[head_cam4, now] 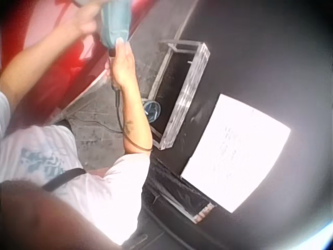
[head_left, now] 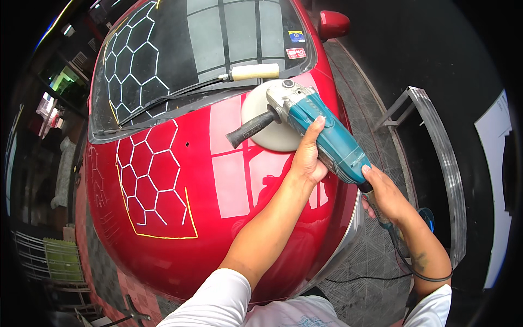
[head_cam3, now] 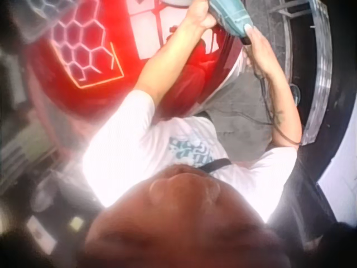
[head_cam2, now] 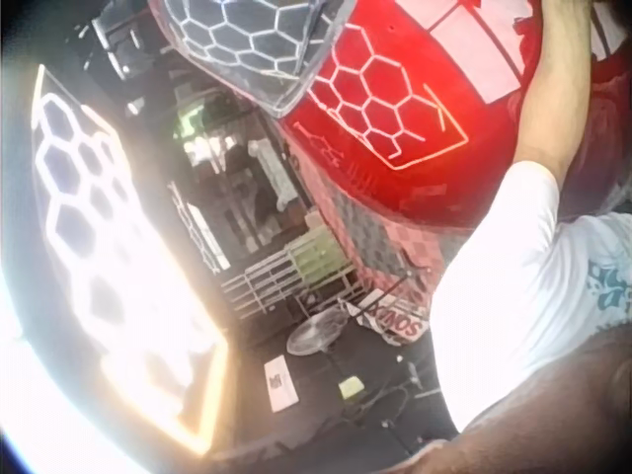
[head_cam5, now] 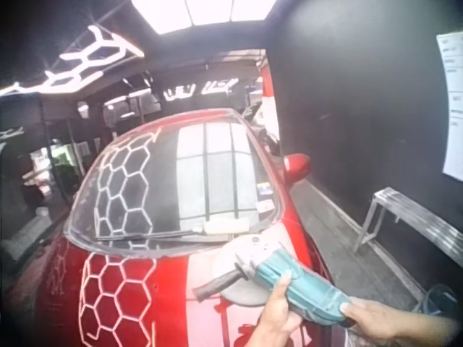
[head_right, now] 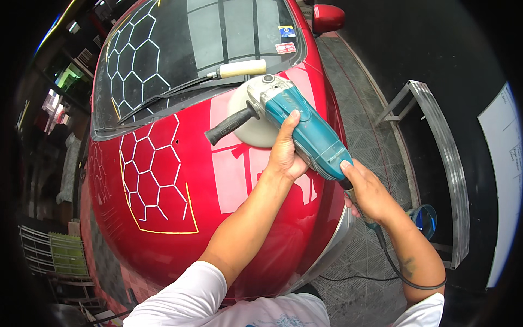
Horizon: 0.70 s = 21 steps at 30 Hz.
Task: The person uses a rotary polisher to buff the hood of a red car. They move the tool in overlapping passes across the surface, following a pre-marked grid pattern to ensure even coverage.
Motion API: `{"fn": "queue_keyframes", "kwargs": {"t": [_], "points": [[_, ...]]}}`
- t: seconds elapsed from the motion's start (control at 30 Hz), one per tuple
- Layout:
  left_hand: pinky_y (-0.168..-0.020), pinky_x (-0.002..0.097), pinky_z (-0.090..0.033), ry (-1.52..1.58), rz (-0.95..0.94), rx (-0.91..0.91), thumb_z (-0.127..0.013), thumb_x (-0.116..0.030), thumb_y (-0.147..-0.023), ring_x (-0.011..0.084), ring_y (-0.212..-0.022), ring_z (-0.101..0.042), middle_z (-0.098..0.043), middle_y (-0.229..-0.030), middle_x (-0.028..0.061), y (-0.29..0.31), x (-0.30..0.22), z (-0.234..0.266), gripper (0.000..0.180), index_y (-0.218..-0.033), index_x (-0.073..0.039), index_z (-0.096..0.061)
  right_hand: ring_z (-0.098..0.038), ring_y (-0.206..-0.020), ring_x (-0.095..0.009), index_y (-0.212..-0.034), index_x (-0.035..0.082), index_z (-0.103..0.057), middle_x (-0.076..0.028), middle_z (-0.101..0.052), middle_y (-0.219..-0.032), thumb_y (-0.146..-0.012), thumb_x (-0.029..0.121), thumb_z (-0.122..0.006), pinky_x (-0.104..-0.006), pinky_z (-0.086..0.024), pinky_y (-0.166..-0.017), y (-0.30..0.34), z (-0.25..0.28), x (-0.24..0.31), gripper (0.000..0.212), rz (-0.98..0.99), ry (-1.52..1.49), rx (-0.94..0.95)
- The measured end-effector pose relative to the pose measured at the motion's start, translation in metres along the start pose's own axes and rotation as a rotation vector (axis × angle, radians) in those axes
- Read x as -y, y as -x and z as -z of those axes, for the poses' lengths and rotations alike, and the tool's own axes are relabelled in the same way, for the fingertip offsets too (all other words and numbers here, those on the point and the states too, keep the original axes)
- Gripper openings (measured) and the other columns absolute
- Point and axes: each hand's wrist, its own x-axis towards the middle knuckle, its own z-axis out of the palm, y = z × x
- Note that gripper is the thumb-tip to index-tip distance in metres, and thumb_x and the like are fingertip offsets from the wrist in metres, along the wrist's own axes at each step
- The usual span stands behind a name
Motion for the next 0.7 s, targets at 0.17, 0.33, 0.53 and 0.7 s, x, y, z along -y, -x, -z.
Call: {"fn": "queue_keyframes", "kwargs": {"t": [0.17, 0.33, 0.53, 0.7], "points": [[-0.104, 0.0492, -0.06, 0.005, -0.049, -0.039, -0.082, -0.043, -0.101, 0.0258, -0.113, -0.072, -0.072, -0.121, 0.0099, 0.021, -0.009, 0.009, 0.051, -0.133, -0.008, -0.063, -0.056, -0.054, -0.014, -0.149, 0.006, -0.055, -0.009, -0.061, -0.078, -0.116, 0.059, -0.043, -0.0301, -0.047, -0.05, 0.001, -0.017, -0.001, 0.064, -0.012, -0.022, 0.052], [-0.106, 0.051, -0.06, -0.036, -0.088, -0.033, -0.078, -0.049, -0.102, 0.0293, -0.117, -0.073, -0.074, -0.126, 0.0145, 0.072, -0.039, 0.046, 0.056, -0.136, -0.007, -0.063, -0.062, -0.064, -0.014, -0.155, 0.004, -0.05, -0.01, -0.065, -0.092, -0.116, 0.061, -0.045, -0.0314, -0.055, -0.056, 0.008, -0.063, 0.0, 0.07, -0.01, 0.041, 0.17], [-0.112, 0.0737, -0.055, -0.082, -0.203, -0.059, -0.072, -0.061, -0.101, 0.0391, -0.133, -0.068, -0.069, -0.138, 0.018, 0.166, -0.082, 0.094, 0.078, -0.152, -0.005, -0.056, -0.074, -0.087, -0.03, -0.17, 0.002, -0.027, -0.026, -0.073, -0.112, -0.111, 0.067, -0.056, -0.0451, -0.061, -0.084, 0.024, -0.139, 0.0, 0.093, 0.009, 0.122, 0.394], [-0.114, 0.0771, -0.051, 0.026, -0.26, 0.027, -0.064, -0.067, -0.104, 0.0372, -0.137, -0.066, -0.067, -0.14, 0.0169, 0.196, -0.137, 0.12, 0.08, -0.155, -0.006, -0.053, -0.067, -0.134, -0.046, -0.178, 0.005, 0.009, -0.038, -0.056, -0.152, -0.106, 0.032, -0.071, -0.0492, -0.051, -0.114, 0.014, -0.178, -0.008, 0.111, 0.281, 0.151, 0.64]]}}
